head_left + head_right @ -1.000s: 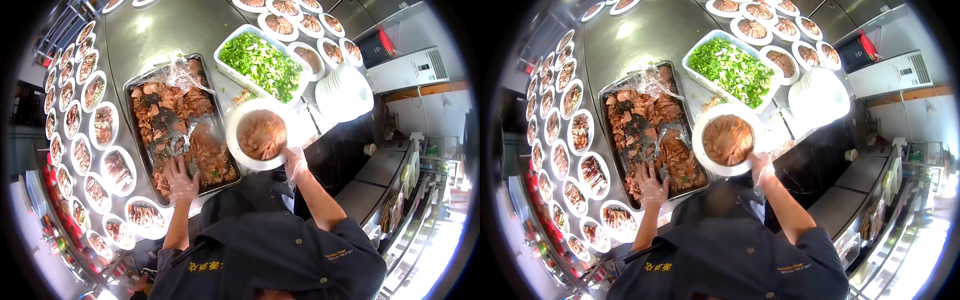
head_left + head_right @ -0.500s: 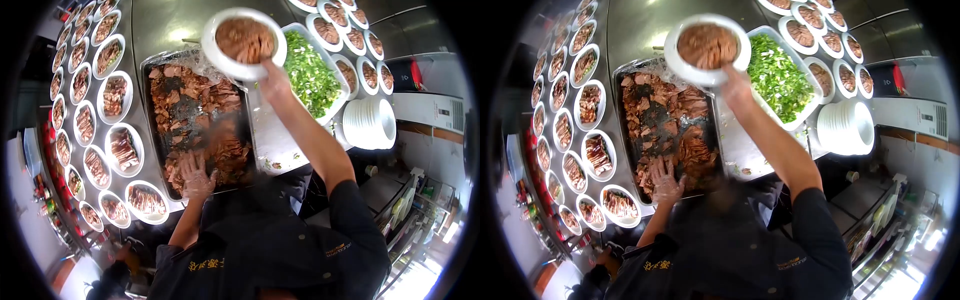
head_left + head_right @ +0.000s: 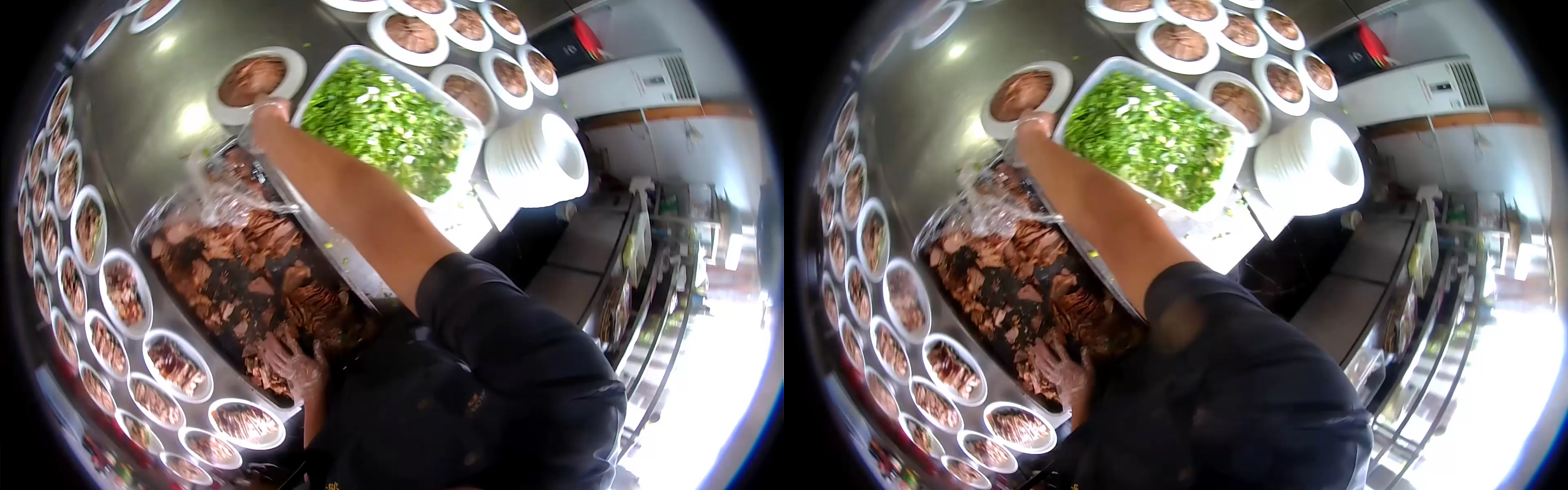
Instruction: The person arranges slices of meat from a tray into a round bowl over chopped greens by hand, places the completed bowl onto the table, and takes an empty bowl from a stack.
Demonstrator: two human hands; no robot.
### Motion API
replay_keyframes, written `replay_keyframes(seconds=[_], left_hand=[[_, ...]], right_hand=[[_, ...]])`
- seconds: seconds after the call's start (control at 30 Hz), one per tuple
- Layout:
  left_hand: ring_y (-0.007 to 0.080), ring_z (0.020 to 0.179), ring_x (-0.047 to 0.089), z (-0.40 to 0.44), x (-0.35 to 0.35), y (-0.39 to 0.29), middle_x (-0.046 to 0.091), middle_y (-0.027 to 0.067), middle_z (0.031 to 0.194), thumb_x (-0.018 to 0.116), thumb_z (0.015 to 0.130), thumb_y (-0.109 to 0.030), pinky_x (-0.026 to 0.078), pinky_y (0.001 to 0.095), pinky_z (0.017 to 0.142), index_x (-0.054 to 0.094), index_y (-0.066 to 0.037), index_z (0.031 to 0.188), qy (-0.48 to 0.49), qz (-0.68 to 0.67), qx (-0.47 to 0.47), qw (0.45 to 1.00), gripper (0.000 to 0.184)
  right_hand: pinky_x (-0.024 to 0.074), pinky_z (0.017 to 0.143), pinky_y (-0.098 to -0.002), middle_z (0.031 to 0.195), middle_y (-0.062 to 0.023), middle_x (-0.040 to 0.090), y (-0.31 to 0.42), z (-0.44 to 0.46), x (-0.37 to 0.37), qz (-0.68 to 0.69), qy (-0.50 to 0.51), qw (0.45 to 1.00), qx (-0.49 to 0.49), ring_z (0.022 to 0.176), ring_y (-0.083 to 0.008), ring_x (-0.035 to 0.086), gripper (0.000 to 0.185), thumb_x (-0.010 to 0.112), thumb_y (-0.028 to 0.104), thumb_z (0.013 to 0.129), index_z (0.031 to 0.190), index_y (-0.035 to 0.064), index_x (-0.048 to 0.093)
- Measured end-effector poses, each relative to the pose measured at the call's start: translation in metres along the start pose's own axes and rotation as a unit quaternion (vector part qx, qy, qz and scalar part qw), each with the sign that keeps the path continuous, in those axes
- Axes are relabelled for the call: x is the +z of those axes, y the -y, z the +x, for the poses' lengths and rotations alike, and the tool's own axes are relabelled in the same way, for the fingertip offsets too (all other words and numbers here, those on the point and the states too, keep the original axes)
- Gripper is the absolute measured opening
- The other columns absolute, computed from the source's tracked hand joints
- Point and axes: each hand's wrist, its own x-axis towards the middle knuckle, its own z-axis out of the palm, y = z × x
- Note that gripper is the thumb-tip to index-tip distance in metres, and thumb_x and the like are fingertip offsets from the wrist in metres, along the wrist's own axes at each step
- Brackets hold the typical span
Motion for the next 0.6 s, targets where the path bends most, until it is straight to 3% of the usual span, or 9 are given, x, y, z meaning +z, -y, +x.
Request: replay_keyframes(seconds=[0.07,0.1,0.23,0.27,0.3,0.37,0.43,0.53,0.6], left_hand=[[0.0559,0.161,0.019,0.000,0.000,-0.002,0.021,0.0313,0.178,0.062,0.103,-0.057,0.016,0.0690,0.130,0.037,-0.013,0.172,0.005,0.013,0.007,1.000,0.085],[0.0559,0.161,0.020,0.000,-0.001,-0.005,0.021,0.0313,0.178,0.061,0.104,-0.057,0.017,0.0692,0.130,0.036,-0.013,0.173,0.007,0.023,-0.008,1.000,0.085],[0.0552,0.160,0.022,-0.001,0.007,0.001,0.025,0.0336,0.174,0.063,0.104,-0.052,0.017,0.0678,0.131,0.038,0.002,0.168,-0.072,0.022,0.064,0.995,0.087],[0.0533,0.161,0.024,-0.001,0.007,0.002,0.024,0.0316,0.176,0.056,0.107,-0.058,0.020,0.0686,0.130,0.035,-0.005,0.172,-0.066,0.044,0.062,0.995,0.086],[0.0533,0.161,0.024,0.000,0.006,0.000,0.024,0.0316,0.176,0.056,0.107,-0.058,0.020,0.0686,0.130,0.035,-0.005,0.172,-0.066,0.041,0.069,0.995,0.086],[0.0550,0.159,0.025,-0.002,0.004,0.000,0.026,0.0349,0.173,0.059,0.105,-0.055,0.019,0.0673,0.131,0.038,0.002,0.167,-0.066,0.045,0.070,0.994,0.087],[0.0546,0.160,0.025,-0.004,0.007,0.002,0.027,0.0343,0.174,0.058,0.105,-0.055,0.018,0.0668,0.131,0.039,0.003,0.167,-0.072,0.047,0.072,0.994,0.086],[0.0528,0.159,0.025,-0.008,-0.016,-0.015,0.027,0.0321,0.174,0.061,0.103,-0.051,0.017,0.0653,0.132,0.041,0.004,0.164,-0.055,0.025,0.055,0.997,0.084],[0.0523,0.159,0.025,-0.009,-0.006,-0.009,0.027,0.0312,0.174,0.062,0.103,-0.050,0.017,0.0651,0.132,0.042,0.004,0.164,-0.064,0.033,0.057,0.996,0.084]], right_hand=[[0.0598,0.090,-0.0364,0.109,-0.0079,0.079,-0.004,0.004,0.019,0.433,-0.106,0.889,0.098,0.108,-0.0248,0.076,0.046,0.077,0.025,0.094,0.135,0.0046,0.070],[0.0597,0.092,-0.0367,0.110,-0.0108,0.078,-0.001,-0.014,0.022,0.762,-0.144,0.602,0.190,0.108,-0.0268,0.075,0.048,0.075,0.021,0.095,0.139,0.0014,0.066],[0.0576,0.100,-0.0378,0.135,-0.0215,0.069,-0.098,-0.190,0.009,0.616,-0.319,0.690,-0.207,0.118,-0.0261,0.070,0.052,0.069,0.019,0.103,0.152,0.0070,0.056],[0.0545,0.107,-0.0407,0.146,-0.0165,0.063,-0.151,-0.214,0.029,0.739,-0.239,0.524,-0.349,0.127,-0.0233,0.066,0.068,0.075,0.043,0.103,0.152,0.0014,0.053],[0.0550,0.107,-0.0429,0.142,-0.0162,0.066,-0.175,-0.259,0.016,0.747,-0.412,0.485,-0.191,0.125,-0.0229,0.067,0.074,0.077,0.054,0.100,0.149,0.0035,0.055],[0.0555,0.105,-0.0430,0.136,-0.0183,0.069,-0.299,-0.319,0.028,0.286,-0.672,0.666,0.151,0.120,-0.0276,0.070,0.068,0.088,0.040,0.091,0.142,0.0022,0.063],[0.0555,0.109,-0.0447,0.137,-0.0209,0.070,-0.433,-0.369,0.054,0.196,-0.707,0.559,0.386,0.121,-0.0333,0.072,0.072,0.096,0.039,0.082,0.138,0.0022,0.069],[0.0502,0.121,-0.0431,0.159,-0.0209,0.057,-0.520,-0.432,0.062,0.312,-0.331,0.579,0.677,0.147,-0.0301,0.058,0.093,0.090,0.053,0.087,0.160,0.0105,0.051],[0.0513,0.119,-0.0426,0.157,-0.0231,0.059,-0.608,-0.435,0.100,0.133,-0.083,0.825,0.542,0.142,-0.0287,0.062,0.083,0.077,0.060,0.096,0.156,0.0066,0.057]])
